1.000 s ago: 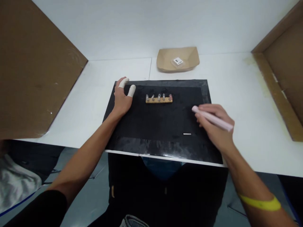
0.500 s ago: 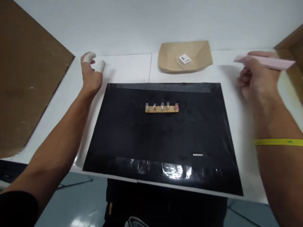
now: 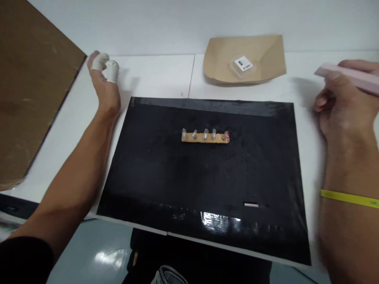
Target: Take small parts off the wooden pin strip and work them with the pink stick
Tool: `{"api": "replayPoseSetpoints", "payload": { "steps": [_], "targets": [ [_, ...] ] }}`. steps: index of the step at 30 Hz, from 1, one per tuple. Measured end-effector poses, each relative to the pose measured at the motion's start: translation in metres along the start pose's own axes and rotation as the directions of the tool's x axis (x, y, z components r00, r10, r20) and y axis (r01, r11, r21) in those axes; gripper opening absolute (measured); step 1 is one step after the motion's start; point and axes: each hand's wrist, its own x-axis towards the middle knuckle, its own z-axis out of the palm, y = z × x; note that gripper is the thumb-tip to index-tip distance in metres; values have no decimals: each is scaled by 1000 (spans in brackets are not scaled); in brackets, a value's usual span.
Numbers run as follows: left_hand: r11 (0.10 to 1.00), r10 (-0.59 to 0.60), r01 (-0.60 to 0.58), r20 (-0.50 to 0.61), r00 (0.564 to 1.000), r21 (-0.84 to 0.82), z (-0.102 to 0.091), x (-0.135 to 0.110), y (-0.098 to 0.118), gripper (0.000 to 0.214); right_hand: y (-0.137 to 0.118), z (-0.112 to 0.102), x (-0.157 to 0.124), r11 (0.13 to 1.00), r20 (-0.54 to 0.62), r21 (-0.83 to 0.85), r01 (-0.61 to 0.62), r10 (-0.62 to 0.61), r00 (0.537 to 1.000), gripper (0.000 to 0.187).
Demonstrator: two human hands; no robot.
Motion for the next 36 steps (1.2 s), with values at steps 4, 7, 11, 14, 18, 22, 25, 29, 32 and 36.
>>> {"api": "replayPoseSetpoints", "payload": {
  "steps": [4,7,11,14,18,22,25,29,32,36],
  "targets": [
    [1000,1,-1,23,1000,-4,-1,-9,9,96,2,-2,3,1000,-16,15,22,-22,1000,37],
    [1000,-7,7,33,999,19,-3,-12,15,97,-1,2,1,998,-52,43,36,-34,998,34],
    [1000,-18,17,45,999,14,-6,-17,23,97,0,5,0,994,-71,85,62,-56,996,29],
    [1000,-15,14,47,999,14,-9,-21,31,96,7,1,3,987,-49,136,90,-84,995,31],
    [1000,-27,27,55,998,12,-10,-25,41,97,15,-5,9,980,51,177,95,-105,993,38],
    [1000,-21,21,60,998,14,-11,-26,42,90,17,-6,10,978,90,188,94,-112,990,41],
    [1000,2,-3,55,998,17,-13,-27,42,85,16,-3,8,978,55,195,79,-92,994,40],
    [997,69,-71,59,996,34,-13,-31,46,85,14,0,6,990,8,129,59,-61,998,35],
    [991,99,-104,57,993,84,-12,-32,53,84,12,1,4,991,10,135,16,-18,1000,25],
    [984,129,-129,13,992,119,-11,-33,67,83,8,0,3,986,69,161,-41,30,997,28]
  ]
}}
